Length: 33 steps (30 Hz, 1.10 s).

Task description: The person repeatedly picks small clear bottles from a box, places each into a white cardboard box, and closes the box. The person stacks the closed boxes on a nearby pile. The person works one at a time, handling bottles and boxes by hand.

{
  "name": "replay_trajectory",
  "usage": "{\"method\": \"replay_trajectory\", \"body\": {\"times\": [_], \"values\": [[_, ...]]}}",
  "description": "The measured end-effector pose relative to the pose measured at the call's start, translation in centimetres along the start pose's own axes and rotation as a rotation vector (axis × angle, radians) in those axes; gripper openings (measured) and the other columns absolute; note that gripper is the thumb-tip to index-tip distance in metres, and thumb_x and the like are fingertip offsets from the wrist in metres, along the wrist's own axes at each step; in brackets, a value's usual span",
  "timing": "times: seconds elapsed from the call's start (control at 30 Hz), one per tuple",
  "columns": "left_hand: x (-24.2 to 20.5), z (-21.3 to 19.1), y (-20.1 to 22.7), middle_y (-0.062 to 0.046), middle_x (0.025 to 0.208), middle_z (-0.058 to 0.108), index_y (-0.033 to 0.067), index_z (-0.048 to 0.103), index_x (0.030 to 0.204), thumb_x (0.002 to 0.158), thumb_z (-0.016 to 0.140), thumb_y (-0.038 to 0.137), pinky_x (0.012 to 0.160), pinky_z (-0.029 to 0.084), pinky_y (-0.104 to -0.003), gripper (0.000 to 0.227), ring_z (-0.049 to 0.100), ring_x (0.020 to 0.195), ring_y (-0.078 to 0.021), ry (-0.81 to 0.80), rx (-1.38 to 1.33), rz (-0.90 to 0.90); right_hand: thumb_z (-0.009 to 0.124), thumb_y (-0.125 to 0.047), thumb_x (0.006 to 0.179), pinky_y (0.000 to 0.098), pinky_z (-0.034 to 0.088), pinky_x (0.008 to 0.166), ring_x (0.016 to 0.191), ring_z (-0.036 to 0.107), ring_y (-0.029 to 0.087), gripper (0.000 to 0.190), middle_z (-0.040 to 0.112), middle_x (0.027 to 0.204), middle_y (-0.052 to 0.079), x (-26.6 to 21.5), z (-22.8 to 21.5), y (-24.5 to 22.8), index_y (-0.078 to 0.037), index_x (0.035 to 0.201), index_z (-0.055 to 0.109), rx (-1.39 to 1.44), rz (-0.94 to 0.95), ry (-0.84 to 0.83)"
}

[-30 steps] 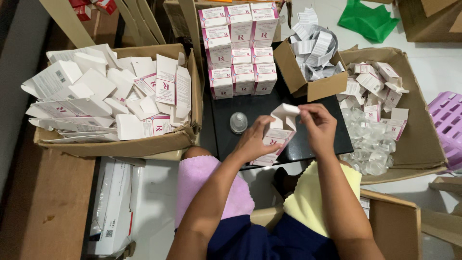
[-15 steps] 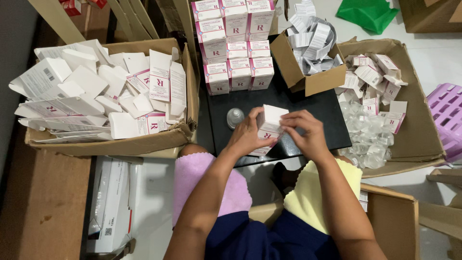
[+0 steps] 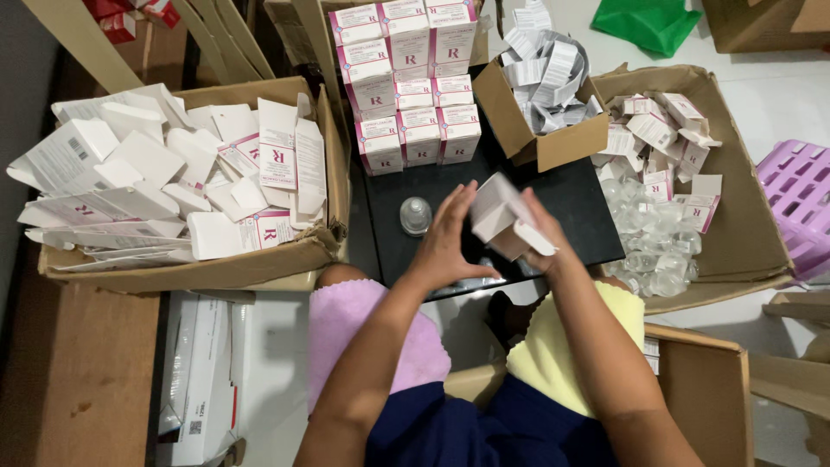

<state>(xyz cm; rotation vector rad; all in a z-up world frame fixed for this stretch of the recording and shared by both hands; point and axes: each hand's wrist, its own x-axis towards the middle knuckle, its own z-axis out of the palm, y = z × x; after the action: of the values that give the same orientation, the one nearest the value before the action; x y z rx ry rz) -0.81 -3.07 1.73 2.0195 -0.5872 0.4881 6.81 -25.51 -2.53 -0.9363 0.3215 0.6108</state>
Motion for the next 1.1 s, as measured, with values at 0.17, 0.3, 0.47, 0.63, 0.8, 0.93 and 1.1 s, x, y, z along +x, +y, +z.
{"method": "replay_trajectory", "body": {"times": [0.17, 0.3, 0.47, 0.63, 0.8, 0.93, 1.1], "values": [[-0.1, 2.9, 0.2, -0.014, 0.153, 0.053, 0.0104, 0.045, 0.148, 0.067, 0.094, 0.038, 0.119, 0.046, -0.046, 0.098, 0.050, 0.144, -0.0350, 0.093, 0.074, -0.061, 0.047, -0.049, 0.099, 0.0322, 0.057, 0.075, 0.088, 0.068, 0.015, 0.044, 0.069, 0.105, 0.004, 1.0, -0.6, 1.5, -0.013, 0.120, 0.063, -0.307, -0.141, 0.134], [-0.3, 5.1, -2.6, -0.017, 0.136, 0.063, 0.0077, 0.052, 0.141, 0.077, 0.091, 0.032, 0.105, 0.051, -0.044, 0.078, 0.062, 0.126, -0.0374, 0.171, 0.017, -0.341, 0.068, -0.025, 0.103, 0.0267, 0.051, 0.083, 0.094, 0.062, 0.013, 0.023, 0.068, 0.104, 0.004, 2.2, -1.2, -2.0, -0.005, 0.113, 0.066, -0.798, -0.861, 0.297], [-0.9, 6.6, -4.7, -0.019, 0.131, 0.065, 0.0064, 0.049, 0.143, 0.078, 0.089, 0.030, 0.097, 0.053, -0.045, 0.080, 0.065, 0.118, -0.0396, 0.118, -0.036, -0.572, 0.076, -0.018, 0.096, 0.0464, 0.044, 0.094, 0.106, 0.057, 0.034, 0.011, 0.068, 0.103, 0.015, 5.0, 0.2, -9.2, -0.008, 0.101, 0.076, -1.554, -1.285, 0.588], [-0.8, 5.6, -3.8, -0.028, 0.150, 0.045, -0.0001, 0.030, 0.154, 0.073, 0.090, 0.024, 0.108, 0.045, -0.047, 0.103, 0.050, 0.134, -0.0460, 0.175, 0.011, -0.388, 0.077, -0.035, 0.090, 0.0537, 0.042, 0.086, 0.100, 0.060, 0.034, 0.027, 0.073, 0.089, 0.012, 9.4, 2.0, -11.6, -0.010, 0.081, 0.080, -2.044, -1.071, 0.651], [-2.1, 3.2, -0.6, -0.029, 0.155, 0.035, -0.0001, 0.023, 0.158, 0.076, 0.088, 0.022, 0.113, 0.043, -0.047, 0.107, 0.043, 0.140, -0.0462, 0.143, 0.127, -0.338, 0.074, -0.026, 0.096, 0.0515, 0.043, 0.093, 0.102, 0.063, 0.030, 0.020, 0.075, 0.094, 0.007, 8.2, 3.0, -12.0, -0.010, 0.085, 0.079, -2.083, -1.236, 0.686], [-3.2, 0.2, 0.4, -0.019, 0.140, 0.048, 0.0120, 0.037, 0.154, 0.081, 0.092, 0.027, 0.109, 0.047, -0.045, 0.092, 0.054, 0.128, -0.0378, 0.184, 0.287, -0.319, 0.074, -0.008, 0.098, 0.0438, 0.048, 0.094, 0.106, 0.064, 0.030, 0.008, 0.077, 0.113, 0.010, 1.8, 3.9, -12.4, -0.003, 0.099, 0.079, -1.685, -1.516, 0.587], [-3.7, -3.9, -2.3, -0.024, 0.137, 0.041, 0.0078, 0.037, 0.143, 0.056, 0.100, 0.029, 0.108, 0.039, -0.054, 0.110, 0.046, 0.125, -0.0452, 0.302, 0.351, -0.480, 0.076, -0.010, 0.106, 0.0328, 0.047, 0.082, 0.095, 0.066, 0.016, 0.014, 0.078, 0.108, 0.006, -4.9, 3.9, -8.1, -0.001, 0.116, 0.079, -0.973, -1.070, 0.397]]}}
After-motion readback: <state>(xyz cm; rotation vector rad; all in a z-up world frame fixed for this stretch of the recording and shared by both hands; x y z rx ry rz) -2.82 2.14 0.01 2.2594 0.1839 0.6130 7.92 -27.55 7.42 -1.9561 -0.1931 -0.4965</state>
